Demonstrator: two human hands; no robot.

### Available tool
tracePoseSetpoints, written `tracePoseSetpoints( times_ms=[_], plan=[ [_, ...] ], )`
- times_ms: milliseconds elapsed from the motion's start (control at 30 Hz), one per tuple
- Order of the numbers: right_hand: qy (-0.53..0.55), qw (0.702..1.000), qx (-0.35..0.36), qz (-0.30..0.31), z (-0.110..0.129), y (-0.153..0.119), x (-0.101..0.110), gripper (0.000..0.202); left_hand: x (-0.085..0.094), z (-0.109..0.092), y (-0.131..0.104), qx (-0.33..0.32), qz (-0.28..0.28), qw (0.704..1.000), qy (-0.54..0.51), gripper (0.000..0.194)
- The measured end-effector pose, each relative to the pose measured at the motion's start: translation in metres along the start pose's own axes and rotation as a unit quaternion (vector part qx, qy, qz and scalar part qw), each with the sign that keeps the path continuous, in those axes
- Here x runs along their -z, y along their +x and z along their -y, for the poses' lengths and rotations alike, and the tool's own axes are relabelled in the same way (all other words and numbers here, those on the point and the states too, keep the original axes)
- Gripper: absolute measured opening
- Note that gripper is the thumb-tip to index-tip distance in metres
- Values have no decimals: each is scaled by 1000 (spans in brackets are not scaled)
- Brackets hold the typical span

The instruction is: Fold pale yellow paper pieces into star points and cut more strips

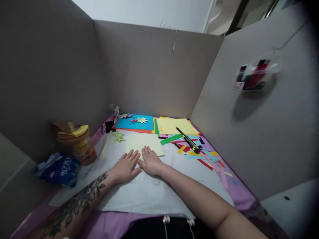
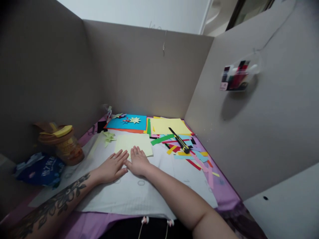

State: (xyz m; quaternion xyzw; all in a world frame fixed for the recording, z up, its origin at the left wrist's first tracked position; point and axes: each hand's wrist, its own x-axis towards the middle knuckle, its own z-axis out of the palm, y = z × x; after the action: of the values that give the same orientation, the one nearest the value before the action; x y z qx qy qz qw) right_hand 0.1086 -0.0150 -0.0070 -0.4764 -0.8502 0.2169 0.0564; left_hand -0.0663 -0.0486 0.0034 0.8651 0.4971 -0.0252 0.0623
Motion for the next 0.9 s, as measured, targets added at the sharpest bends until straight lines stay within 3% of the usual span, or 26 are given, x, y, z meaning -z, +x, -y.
tracePoseSetpoints(
  times_ms=[367,567,733,833,900],
  plan=[
    [-82,993,-87,18,-54,-22,12,88,-2,1,0,8,4,1000,8,69],
    [-117,984,-133,10,-70,-32,15,91,-1,1,0,9,5,1000,0,70],
    [-165,969,-174,-67,-57,-35,14,87,-4,2,0,8,-4,1000,-7,69],
    [-159,978,-92,-101,-34,-30,14,76,-4,3,0,6,-16,1000,-12,68],
    [-121,990,-24,-71,-15,-23,13,70,-3,4,0,2,-23,1000,-10,69]
  ],
)
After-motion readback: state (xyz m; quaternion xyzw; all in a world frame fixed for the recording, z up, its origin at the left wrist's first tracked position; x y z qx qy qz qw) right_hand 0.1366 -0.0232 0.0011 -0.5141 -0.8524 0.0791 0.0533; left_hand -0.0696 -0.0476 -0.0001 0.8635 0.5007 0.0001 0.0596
